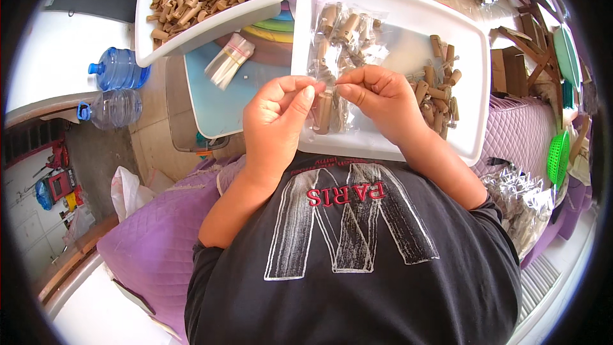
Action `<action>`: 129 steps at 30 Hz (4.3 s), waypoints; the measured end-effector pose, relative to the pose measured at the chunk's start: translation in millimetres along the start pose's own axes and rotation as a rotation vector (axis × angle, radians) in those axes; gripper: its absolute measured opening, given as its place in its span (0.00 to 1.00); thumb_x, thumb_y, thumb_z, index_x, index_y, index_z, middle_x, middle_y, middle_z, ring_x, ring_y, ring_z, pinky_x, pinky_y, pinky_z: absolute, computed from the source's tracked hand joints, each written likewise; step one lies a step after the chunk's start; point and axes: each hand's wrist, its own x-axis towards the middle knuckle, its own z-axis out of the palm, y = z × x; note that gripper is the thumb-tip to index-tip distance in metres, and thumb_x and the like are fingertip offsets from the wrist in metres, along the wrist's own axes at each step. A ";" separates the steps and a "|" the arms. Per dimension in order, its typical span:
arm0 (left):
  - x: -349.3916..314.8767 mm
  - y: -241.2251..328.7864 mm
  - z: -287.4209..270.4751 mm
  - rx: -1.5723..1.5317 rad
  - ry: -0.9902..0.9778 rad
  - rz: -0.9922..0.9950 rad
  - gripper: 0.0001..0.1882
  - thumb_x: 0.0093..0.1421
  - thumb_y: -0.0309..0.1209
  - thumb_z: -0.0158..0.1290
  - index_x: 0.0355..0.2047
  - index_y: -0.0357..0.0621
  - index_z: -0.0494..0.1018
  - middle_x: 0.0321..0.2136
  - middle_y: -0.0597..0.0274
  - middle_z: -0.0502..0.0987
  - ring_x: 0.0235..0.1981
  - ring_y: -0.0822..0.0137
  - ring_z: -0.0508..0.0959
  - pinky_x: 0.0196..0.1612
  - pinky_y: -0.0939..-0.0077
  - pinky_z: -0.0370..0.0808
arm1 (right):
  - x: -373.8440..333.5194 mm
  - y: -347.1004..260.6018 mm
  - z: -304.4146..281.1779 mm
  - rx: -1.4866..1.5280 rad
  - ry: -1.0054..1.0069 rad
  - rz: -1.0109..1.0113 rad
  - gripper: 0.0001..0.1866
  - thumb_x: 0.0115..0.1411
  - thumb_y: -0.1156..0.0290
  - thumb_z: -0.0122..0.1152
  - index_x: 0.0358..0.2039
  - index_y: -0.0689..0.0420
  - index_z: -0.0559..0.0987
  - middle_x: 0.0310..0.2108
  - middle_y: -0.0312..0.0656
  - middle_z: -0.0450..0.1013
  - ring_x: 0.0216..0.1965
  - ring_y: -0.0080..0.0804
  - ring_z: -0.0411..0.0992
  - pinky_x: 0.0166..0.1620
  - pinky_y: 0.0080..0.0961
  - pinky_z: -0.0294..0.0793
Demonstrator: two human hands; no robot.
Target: The person counts small tubes by hand and places them into clear plastic bags for packaging.
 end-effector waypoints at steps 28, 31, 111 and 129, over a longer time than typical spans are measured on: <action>3.4 7.2 -2.7 0.099 0.091 0.197 0.17 0.61 0.25 0.45 0.50 0.35 0.58 0.39 0.50 0.73 0.37 0.65 0.76 0.39 0.77 0.74 | 35.6 -27.2 -22.6 -0.122 0.047 0.126 0.09 0.60 0.67 0.54 0.34 0.60 0.76 0.18 0.25 0.61 0.19 0.10 0.56 0.21 0.11 0.55; 1.3 3.2 -6.5 0.096 0.075 0.200 0.17 0.61 0.28 0.46 0.49 0.35 0.59 0.41 0.50 0.73 0.38 0.65 0.76 0.41 0.75 0.73 | 61.1 -17.7 -43.9 -0.099 0.220 -0.063 0.11 0.60 0.69 0.51 0.41 0.58 0.76 0.19 0.26 0.61 0.19 0.12 0.56 0.21 0.10 0.54; 13.5 -7.1 7.8 0.000 -0.123 0.146 0.06 0.57 0.26 0.53 0.33 0.37 0.71 0.27 0.63 0.76 0.27 0.76 0.74 0.36 0.84 0.72 | -13.3 -19.6 -37.3 -0.292 0.233 -0.023 0.10 0.59 0.79 0.46 0.40 0.62 0.74 0.28 0.33 0.69 0.32 0.20 0.67 0.40 0.15 0.66; 9.1 -4.8 3.7 0.029 -0.143 0.103 0.13 0.54 0.30 0.58 0.37 0.38 0.70 0.31 0.67 0.74 0.31 0.80 0.71 0.35 0.88 0.67 | -11.4 -28.9 -19.7 -0.139 0.018 -0.215 0.10 0.50 0.77 0.63 0.34 0.62 0.77 0.27 0.34 0.73 0.27 0.16 0.68 0.31 0.15 0.69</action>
